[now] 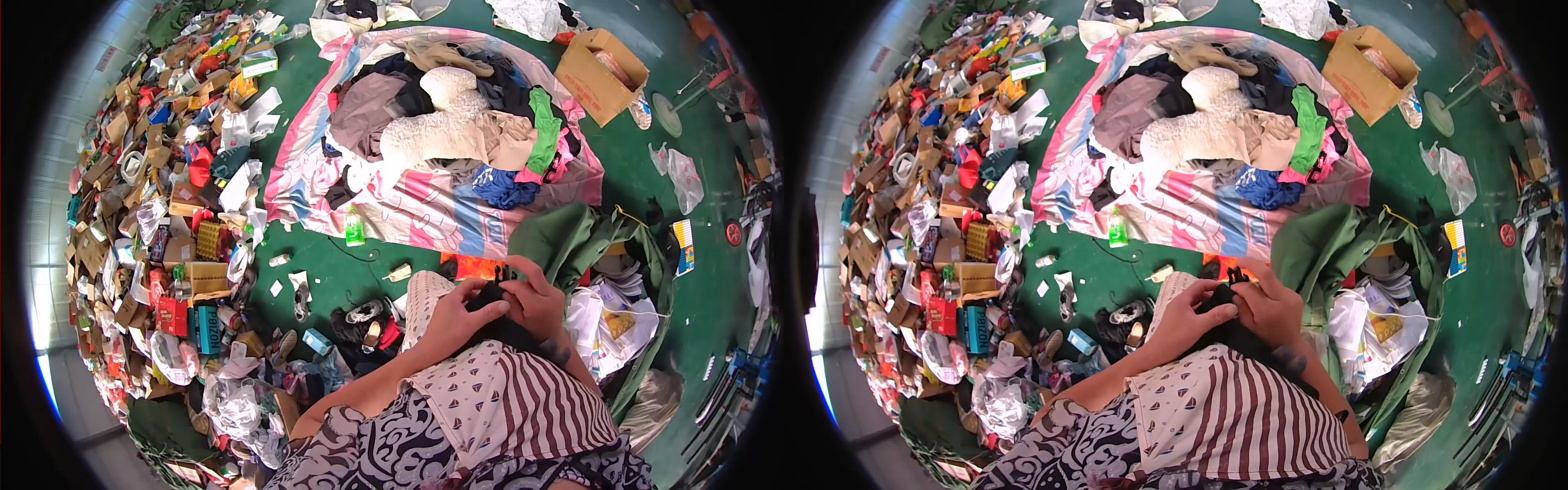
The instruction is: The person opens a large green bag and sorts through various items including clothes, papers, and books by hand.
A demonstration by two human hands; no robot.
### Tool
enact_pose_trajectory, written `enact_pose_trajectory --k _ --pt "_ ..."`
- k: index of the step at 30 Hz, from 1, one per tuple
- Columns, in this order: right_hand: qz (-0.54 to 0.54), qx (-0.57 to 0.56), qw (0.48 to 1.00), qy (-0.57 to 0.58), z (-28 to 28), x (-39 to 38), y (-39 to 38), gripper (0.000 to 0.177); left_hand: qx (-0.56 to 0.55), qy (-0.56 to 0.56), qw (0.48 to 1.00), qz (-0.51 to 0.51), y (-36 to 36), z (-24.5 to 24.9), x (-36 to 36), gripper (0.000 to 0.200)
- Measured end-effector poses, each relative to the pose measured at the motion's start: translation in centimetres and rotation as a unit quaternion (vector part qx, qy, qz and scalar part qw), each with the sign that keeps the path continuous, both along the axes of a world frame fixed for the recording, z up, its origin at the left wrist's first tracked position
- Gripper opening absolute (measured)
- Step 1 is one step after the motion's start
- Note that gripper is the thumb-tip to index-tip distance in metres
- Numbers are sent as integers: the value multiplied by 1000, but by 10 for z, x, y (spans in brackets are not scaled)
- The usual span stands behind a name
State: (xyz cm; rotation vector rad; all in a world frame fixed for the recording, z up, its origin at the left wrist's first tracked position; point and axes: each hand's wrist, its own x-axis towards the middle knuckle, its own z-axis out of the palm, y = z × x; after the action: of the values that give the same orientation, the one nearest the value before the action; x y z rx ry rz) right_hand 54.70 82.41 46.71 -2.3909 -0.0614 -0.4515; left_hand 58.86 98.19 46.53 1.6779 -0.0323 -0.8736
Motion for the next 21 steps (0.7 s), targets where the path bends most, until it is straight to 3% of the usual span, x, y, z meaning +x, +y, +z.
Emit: enact_pose_trajectory --k 2,5,7,10,14,19,21 --pt "-5 1 1000 -2 0 -1 4 17 -6 17 1000 1 0 5 4 49" --pt "-16 6 1000 -9 2 -1 8 16 19 -55 997 -53 11 17 10 45" --pt "-22 12 1000 -11 1 -6 10 15 99 -111 984 -97 21 24 12 41" --pt "-61 83 995 -15 -2 -3 12 14 81 -152 978 -121 39 25 1 42" --pt "-36 97 994 33 -3 4 9 11 31 -33 996 -71 36 9 0 41" --pt "-2 100 992 77 3 14 10 15 13 -49 999 -7 21 4 -3 35" --pt "-12 -3 993 119 9 20 13 24 53 -35 998 -31 19 2 -3 32"
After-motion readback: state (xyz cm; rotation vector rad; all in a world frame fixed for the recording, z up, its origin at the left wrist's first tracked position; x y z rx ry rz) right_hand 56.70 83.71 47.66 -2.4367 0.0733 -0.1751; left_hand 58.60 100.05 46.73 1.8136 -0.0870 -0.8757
